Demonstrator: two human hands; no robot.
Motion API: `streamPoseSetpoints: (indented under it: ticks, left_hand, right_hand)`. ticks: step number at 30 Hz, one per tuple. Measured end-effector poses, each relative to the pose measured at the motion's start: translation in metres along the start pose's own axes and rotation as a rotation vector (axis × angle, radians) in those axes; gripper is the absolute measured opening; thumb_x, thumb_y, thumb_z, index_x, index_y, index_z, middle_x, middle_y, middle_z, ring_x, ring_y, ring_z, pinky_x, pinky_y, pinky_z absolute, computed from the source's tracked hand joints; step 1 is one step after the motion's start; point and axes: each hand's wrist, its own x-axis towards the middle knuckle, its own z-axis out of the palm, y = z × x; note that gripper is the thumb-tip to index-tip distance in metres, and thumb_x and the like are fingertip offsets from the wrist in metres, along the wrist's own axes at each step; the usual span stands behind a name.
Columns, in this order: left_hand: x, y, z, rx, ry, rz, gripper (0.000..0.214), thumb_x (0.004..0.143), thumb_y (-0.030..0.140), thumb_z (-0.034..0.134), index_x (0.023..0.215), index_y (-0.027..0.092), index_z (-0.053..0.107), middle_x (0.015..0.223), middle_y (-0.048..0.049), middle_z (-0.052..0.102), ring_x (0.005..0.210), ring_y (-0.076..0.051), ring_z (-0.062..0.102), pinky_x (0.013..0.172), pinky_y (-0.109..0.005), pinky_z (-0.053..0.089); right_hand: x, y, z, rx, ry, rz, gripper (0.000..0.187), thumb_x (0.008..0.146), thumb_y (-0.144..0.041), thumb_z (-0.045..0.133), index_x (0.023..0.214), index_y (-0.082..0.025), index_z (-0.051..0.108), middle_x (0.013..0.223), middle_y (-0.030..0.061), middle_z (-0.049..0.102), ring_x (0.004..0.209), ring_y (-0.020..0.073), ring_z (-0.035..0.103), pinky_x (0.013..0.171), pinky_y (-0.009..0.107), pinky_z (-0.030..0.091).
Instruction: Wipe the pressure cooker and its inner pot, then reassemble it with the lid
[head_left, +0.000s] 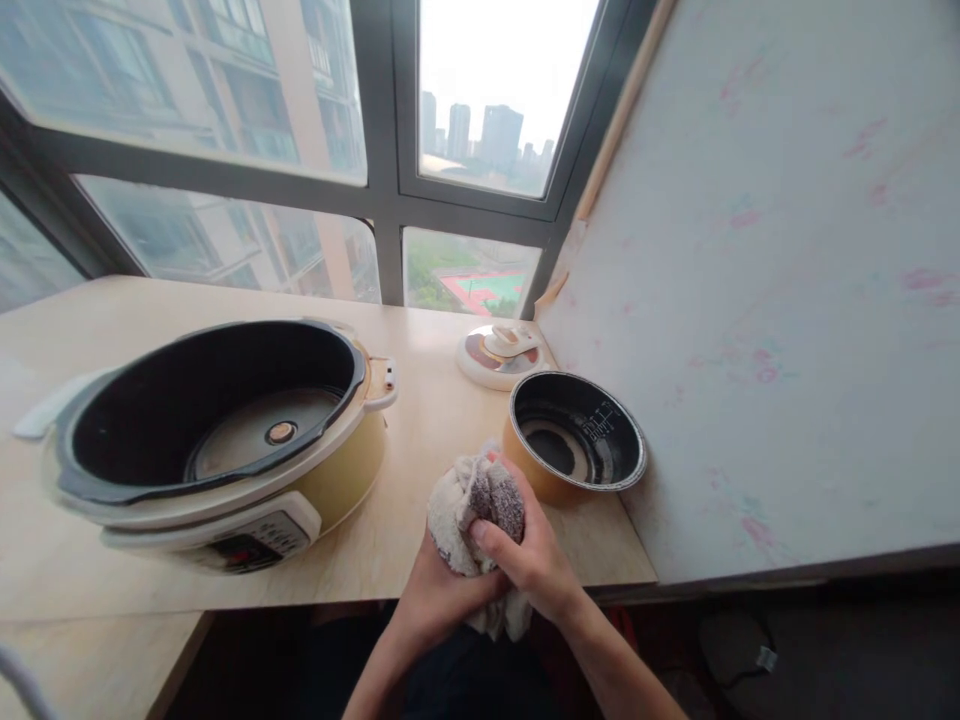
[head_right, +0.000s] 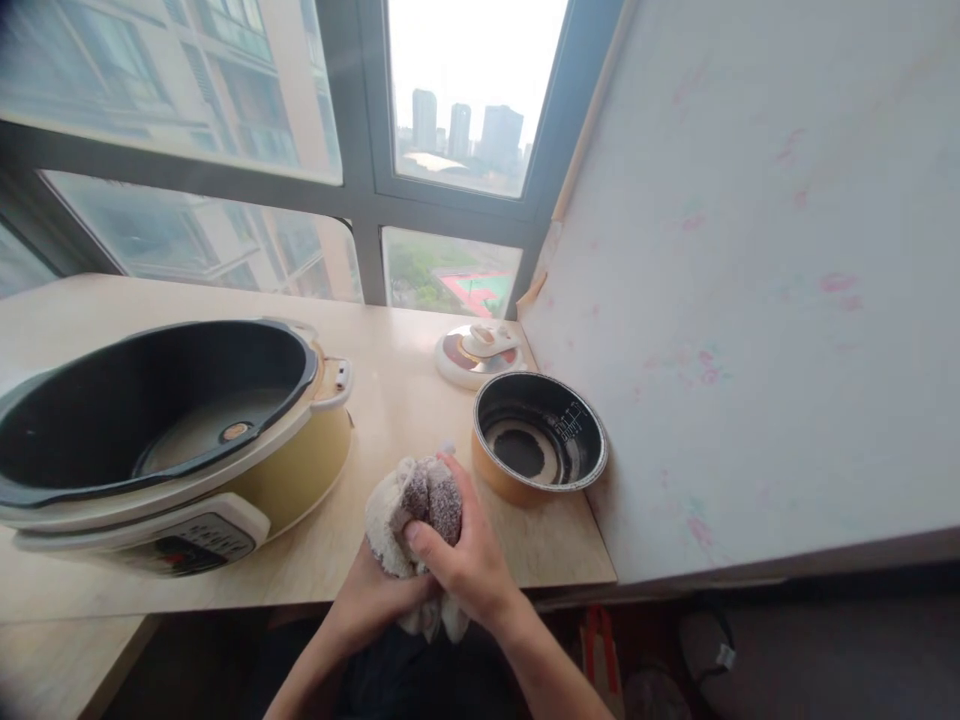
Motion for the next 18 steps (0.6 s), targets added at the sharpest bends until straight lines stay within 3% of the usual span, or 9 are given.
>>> streamPoseSetpoints:
  ticks: [3, 7, 9, 11, 15, 18]
  left_hand:
    - [0.003, 0.015, 0.005, -0.040, 0.079, 0.060, 0.083, 0.055, 0.035, 0.092, 0.131, 0.020, 0.064, 0.131, -0.0127, 0.069, 0.122, -0.038, 0.064, 0.111, -0.052, 0.048]
    - [0.008, 0.028, 0.009, -0.117, 0.098, 0.071, 0.063, 0.056, 0.033, 0.090, 0.115, 0.018, 0.072, 0.117, -0.0106, 0.076, 0.113, -0.036, 0.069, 0.104, -0.049, 0.053]
    - [0.012, 0.028, 0.007, -0.117, 0.138, 0.053, 0.052, 0.058, 0.030, 0.088, 0.106, 0.017, 0.074, 0.109, -0.0096, 0.078, 0.107, -0.036, 0.071, 0.101, -0.049, 0.055]
    - [0.017, 0.024, 0.002, -0.122, 0.216, 0.051, 0.046, 0.058, 0.028, 0.086, 0.101, 0.017, 0.074, 0.105, -0.0083, 0.078, 0.104, -0.035, 0.071, 0.100, -0.048, 0.056]
    - [0.025, 0.011, -0.005, -0.108, 0.299, 0.058, 0.045, 0.058, 0.026, 0.085, 0.100, 0.017, 0.073, 0.105, -0.0077, 0.077, 0.104, -0.034, 0.070, 0.098, -0.044, 0.056]
    - [0.028, -0.004, -0.008, -0.041, 0.319, 0.051, 0.040, 0.059, 0.027, 0.084, 0.096, 0.016, 0.073, 0.099, -0.0086, 0.077, 0.099, -0.033, 0.071, 0.094, -0.044, 0.057]
  right_hand:
    - [-0.002, -0.017, -0.004, -0.121, -0.038, -0.039, 0.076, 0.082, -0.037, 0.079, 0.151, -0.026, 0.048, 0.155, 0.0091, 0.049, 0.143, 0.0303, 0.046, 0.123, 0.048, 0.029]
    - [-0.004, -0.038, -0.016, -0.214, -0.116, -0.074, 0.077, 0.085, -0.038, 0.078, 0.154, -0.026, 0.046, 0.158, 0.0088, 0.047, 0.146, 0.0305, 0.043, 0.124, 0.049, 0.028]
    - [-0.002, -0.045, -0.029, -0.276, -0.087, -0.120, 0.072, 0.086, -0.038, 0.076, 0.152, -0.027, 0.050, 0.157, 0.0081, 0.048, 0.146, 0.0305, 0.042, 0.124, 0.050, 0.027]
    - [0.004, -0.048, -0.051, -0.368, 0.035, -0.173, 0.066, 0.088, -0.040, 0.074, 0.149, -0.028, 0.053, 0.156, 0.0075, 0.050, 0.146, 0.0300, 0.042, 0.124, 0.050, 0.027]
    - [0.027, -0.032, -0.115, -0.589, 0.431, -0.203, 0.070, 0.086, -0.049, 0.071, 0.147, -0.021, 0.053, 0.153, 0.0135, 0.050, 0.142, 0.0320, 0.045, 0.121, 0.053, 0.029]
    - [0.041, -0.004, -0.162, -0.691, 0.548, -0.113, 0.074, 0.077, -0.051, 0.072, 0.139, -0.013, 0.056, 0.146, 0.0204, 0.054, 0.140, 0.0367, 0.045, 0.121, 0.057, 0.027]
